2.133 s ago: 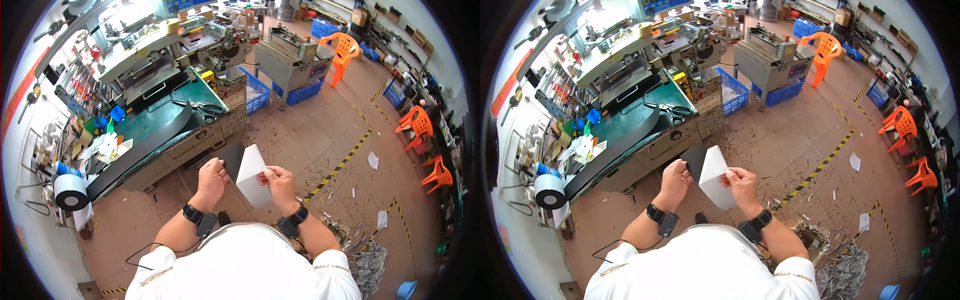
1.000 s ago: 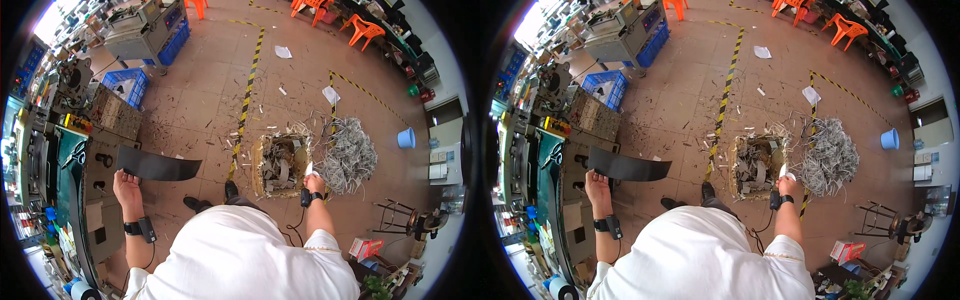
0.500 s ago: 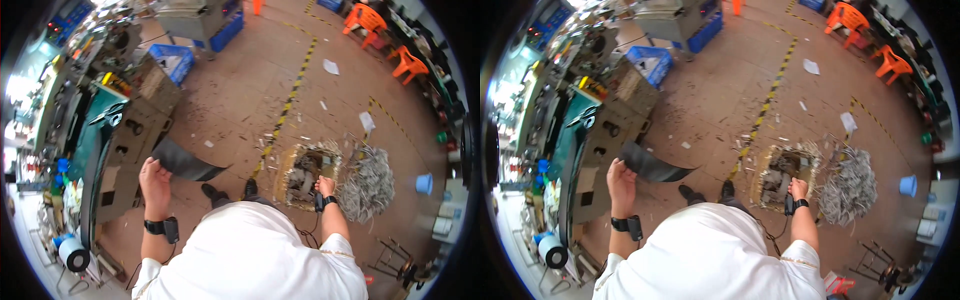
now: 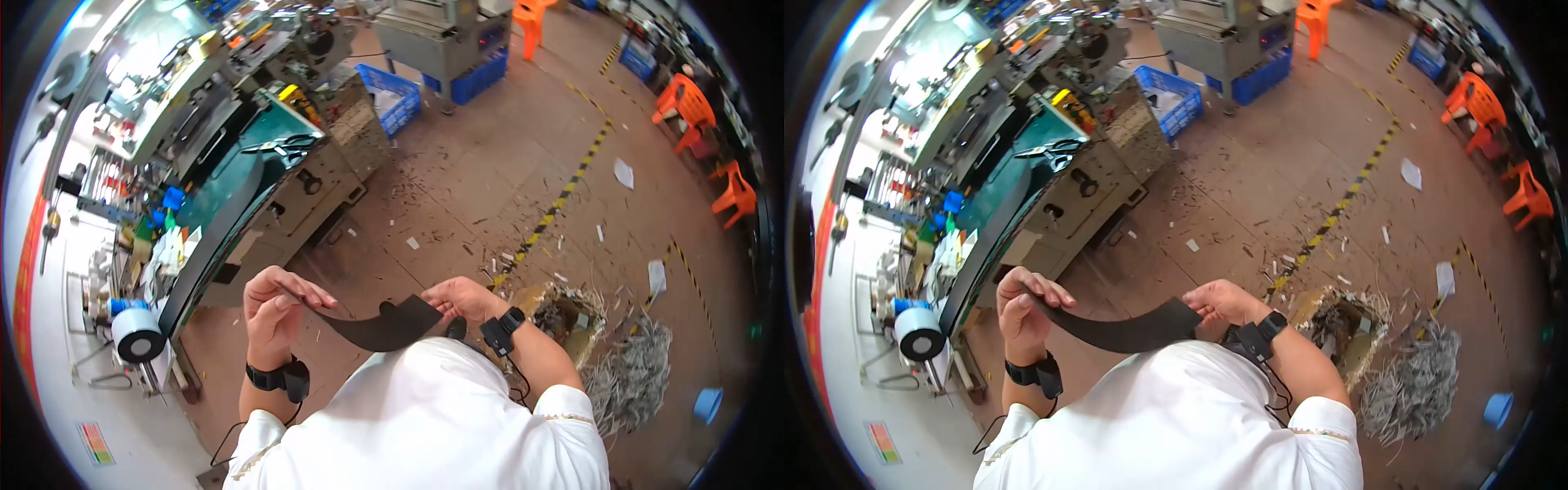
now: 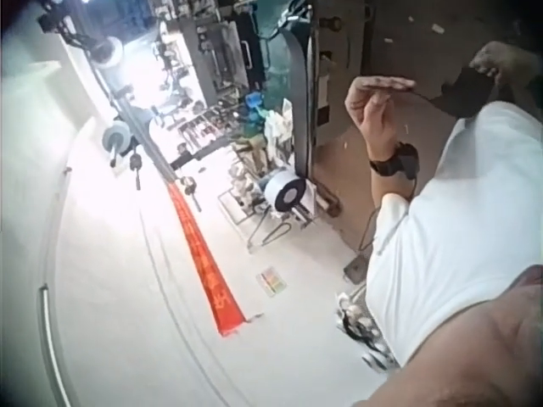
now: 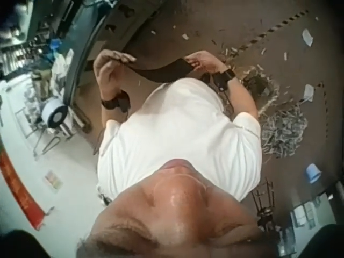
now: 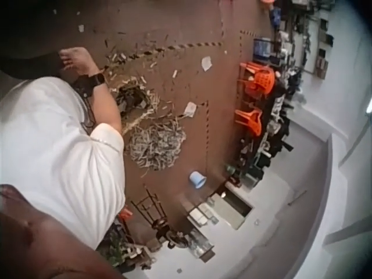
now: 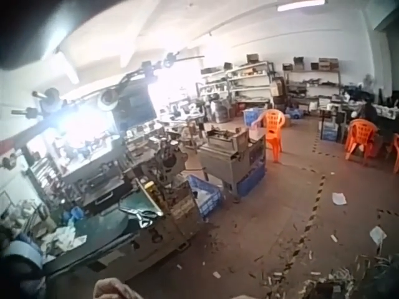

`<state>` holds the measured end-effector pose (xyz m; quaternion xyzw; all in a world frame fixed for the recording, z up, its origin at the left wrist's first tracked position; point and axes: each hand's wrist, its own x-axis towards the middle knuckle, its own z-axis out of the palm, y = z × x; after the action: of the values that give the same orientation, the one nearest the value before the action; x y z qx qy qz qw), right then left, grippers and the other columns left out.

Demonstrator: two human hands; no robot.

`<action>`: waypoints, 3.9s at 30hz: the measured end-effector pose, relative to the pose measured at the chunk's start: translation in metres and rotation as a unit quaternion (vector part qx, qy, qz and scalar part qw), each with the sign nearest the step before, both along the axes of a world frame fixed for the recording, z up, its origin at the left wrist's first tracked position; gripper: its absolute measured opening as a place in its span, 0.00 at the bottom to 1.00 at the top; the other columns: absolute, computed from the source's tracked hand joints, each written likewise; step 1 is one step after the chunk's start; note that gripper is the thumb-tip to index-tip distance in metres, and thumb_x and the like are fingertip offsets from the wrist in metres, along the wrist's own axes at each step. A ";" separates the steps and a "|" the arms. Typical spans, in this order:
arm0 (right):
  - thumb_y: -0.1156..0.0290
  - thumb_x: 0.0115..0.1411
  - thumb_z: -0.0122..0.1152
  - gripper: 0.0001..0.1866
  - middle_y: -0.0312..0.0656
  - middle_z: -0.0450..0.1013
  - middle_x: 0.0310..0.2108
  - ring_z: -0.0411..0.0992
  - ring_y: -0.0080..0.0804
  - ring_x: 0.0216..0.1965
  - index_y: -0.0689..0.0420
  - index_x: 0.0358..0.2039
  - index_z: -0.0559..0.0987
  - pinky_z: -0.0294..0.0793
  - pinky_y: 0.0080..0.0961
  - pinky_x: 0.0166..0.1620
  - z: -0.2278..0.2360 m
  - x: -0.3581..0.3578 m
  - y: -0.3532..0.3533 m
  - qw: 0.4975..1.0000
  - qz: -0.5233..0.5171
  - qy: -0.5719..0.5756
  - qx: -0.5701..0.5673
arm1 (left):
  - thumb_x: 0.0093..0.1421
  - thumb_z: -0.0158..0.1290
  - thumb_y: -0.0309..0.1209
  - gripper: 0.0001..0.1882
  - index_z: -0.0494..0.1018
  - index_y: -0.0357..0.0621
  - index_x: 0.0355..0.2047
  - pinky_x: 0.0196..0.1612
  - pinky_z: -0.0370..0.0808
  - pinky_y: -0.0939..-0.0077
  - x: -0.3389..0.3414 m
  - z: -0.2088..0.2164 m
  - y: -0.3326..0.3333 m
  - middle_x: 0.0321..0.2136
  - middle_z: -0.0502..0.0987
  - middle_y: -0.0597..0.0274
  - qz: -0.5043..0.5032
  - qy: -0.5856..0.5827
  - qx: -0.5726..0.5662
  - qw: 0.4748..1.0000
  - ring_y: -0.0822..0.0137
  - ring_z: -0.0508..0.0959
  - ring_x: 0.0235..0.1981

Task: The person measures a roll of tape with a caliper, cuts a strip using shears, and peels the backing. They place the strip onto a machine press, operate the machine, and remove the cut piece.

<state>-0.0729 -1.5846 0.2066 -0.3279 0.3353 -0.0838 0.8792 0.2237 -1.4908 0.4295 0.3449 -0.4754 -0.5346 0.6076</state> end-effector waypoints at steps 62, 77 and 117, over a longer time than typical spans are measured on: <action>0.65 0.63 0.63 0.12 0.45 0.80 0.39 0.78 0.33 0.38 0.61 0.42 0.80 0.76 0.31 0.41 0.201 0.386 -0.302 0.727 0.139 0.188 -0.645 | 0.55 0.65 0.23 0.09 0.77 0.37 0.35 0.33 0.68 0.87 0.327 0.036 0.074 0.29 0.78 0.67 0.469 -0.094 0.115 0.870 0.80 0.73 0.29; 0.73 0.64 0.65 0.10 0.38 0.80 0.31 0.77 0.20 0.28 0.65 0.42 0.81 0.79 0.16 0.30 0.208 0.410 -0.192 0.948 0.067 -0.027 -0.310 | 0.62 0.59 0.23 0.05 0.76 0.39 0.37 0.40 0.69 0.87 0.345 0.026 0.071 0.30 0.76 0.72 0.607 -0.075 0.164 0.774 0.81 0.71 0.31; 0.71 0.62 0.67 0.09 0.35 0.77 0.23 0.73 0.18 0.22 0.64 0.29 0.83 0.77 0.17 0.27 0.160 0.403 -0.270 0.901 0.104 0.264 -0.327 | 0.62 0.59 0.25 0.08 0.70 0.42 0.28 0.24 0.70 0.87 0.402 -0.050 0.006 0.22 0.75 0.71 0.320 -0.095 0.467 0.819 0.83 0.72 0.22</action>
<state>0.3303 -1.8543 0.3666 -0.6401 0.4729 -0.0077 0.6054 0.6258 -1.4844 0.3796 0.7690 -0.0867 -0.4330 0.4622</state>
